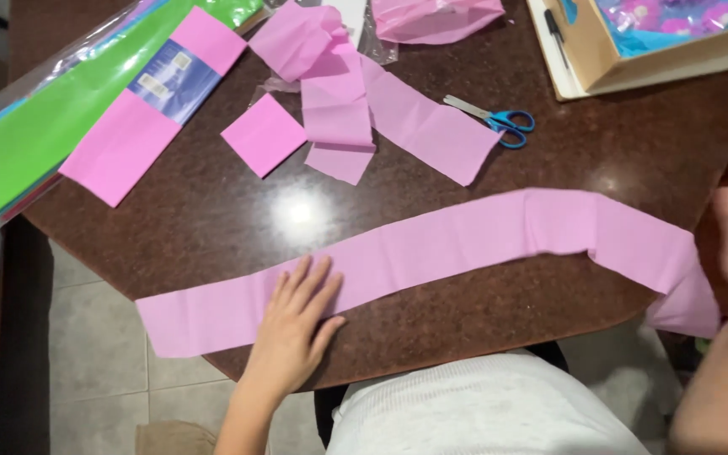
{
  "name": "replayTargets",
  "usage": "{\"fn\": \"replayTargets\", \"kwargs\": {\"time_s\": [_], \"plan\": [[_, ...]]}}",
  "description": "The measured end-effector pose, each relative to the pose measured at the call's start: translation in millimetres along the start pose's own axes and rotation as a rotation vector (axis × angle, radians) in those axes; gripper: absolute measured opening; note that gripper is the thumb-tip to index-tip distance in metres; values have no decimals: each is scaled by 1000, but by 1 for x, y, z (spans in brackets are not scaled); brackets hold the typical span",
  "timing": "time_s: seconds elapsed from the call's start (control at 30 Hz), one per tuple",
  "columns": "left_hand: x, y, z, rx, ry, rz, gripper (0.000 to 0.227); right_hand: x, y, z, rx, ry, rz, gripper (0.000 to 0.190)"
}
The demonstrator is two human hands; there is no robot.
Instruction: Cutting and folding pink crepe paper to create decorative elements
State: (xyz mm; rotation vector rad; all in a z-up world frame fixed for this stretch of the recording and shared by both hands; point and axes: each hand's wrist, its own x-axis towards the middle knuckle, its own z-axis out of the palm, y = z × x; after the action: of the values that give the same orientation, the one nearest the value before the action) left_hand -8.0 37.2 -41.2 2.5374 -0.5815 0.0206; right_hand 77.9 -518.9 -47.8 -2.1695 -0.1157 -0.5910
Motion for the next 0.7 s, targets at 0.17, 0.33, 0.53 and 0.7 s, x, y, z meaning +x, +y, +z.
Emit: {"fn": "replayTargets", "kwargs": {"time_s": [0.17,0.33,0.53,0.7], "plan": [[-4,-9,-10,29,45,-9,54,-115,124,-52,482,99,746,32],[1,-14,-13,33,8,0,55,-224,87,-41,717,-295,315,58],[3,-13,-13,39,0,-23,55,-265,106,22,1212,-1115,1158,37],[8,-8,-9,42,16,28,55,-239,-6,58,2253,-227,1315,108]]}}
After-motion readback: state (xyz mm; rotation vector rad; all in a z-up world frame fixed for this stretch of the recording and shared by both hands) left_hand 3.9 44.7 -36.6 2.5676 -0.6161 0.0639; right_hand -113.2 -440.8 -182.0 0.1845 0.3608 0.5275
